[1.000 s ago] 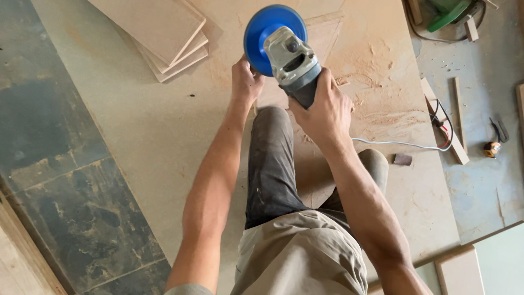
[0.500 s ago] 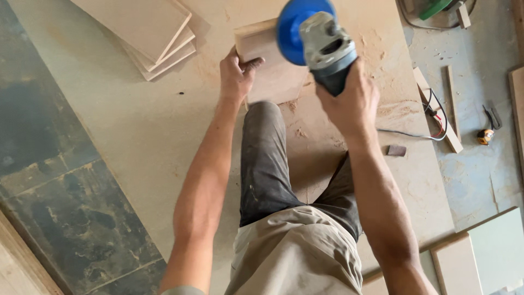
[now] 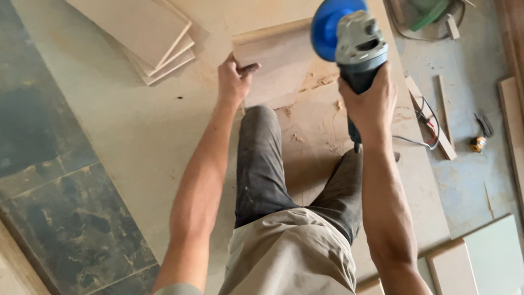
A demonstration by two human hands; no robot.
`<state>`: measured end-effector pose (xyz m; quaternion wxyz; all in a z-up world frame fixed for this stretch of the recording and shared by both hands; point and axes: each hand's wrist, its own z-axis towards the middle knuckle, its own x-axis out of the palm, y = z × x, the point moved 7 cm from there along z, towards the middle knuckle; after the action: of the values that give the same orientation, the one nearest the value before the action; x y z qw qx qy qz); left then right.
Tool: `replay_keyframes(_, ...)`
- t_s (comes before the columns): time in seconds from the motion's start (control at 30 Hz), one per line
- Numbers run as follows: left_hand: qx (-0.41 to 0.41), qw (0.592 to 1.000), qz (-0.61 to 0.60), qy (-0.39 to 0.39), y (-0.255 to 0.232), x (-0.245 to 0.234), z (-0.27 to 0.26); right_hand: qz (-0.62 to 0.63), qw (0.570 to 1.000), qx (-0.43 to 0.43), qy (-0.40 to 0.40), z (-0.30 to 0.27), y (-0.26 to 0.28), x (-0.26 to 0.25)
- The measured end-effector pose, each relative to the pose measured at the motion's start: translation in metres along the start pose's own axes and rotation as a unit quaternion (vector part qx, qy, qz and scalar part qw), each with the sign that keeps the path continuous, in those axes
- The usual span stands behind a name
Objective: The person sands the edges of a wooden board using an angle grinder with a sanding disc attachment.
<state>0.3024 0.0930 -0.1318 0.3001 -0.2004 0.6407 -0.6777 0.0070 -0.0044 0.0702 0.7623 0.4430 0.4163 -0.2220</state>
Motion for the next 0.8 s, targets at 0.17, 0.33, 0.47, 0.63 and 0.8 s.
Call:
replay_keyframes(0.17,-0.006,1.0,-0.003,0.002,0.001,0.002,-0.003,-0.009,0.997,-0.029,0.077,-0.005,0.065,0.039)
replay_keyframes(0.33,0.028,0.995,0.092,-0.021,0.021,0.001,0.001,-0.046,0.987,-0.073,0.133,-0.012,0.108,0.063)
replay_keyframes(0.47,0.075,0.988,0.132,-0.028,0.021,0.002,0.0,-0.061,0.986,-0.076,0.133,-0.013,0.111,0.064)
replay_keyframes(0.63,-0.015,0.998,0.058,0.007,0.001,0.002,-0.002,-0.013,0.99,0.003,0.138,-0.008,0.067,0.055)
replay_keyframes(0.8,-0.019,0.999,0.022,0.021,-0.015,0.005,-0.006,-0.019,0.996,-0.004,0.091,0.001,0.022,0.025)
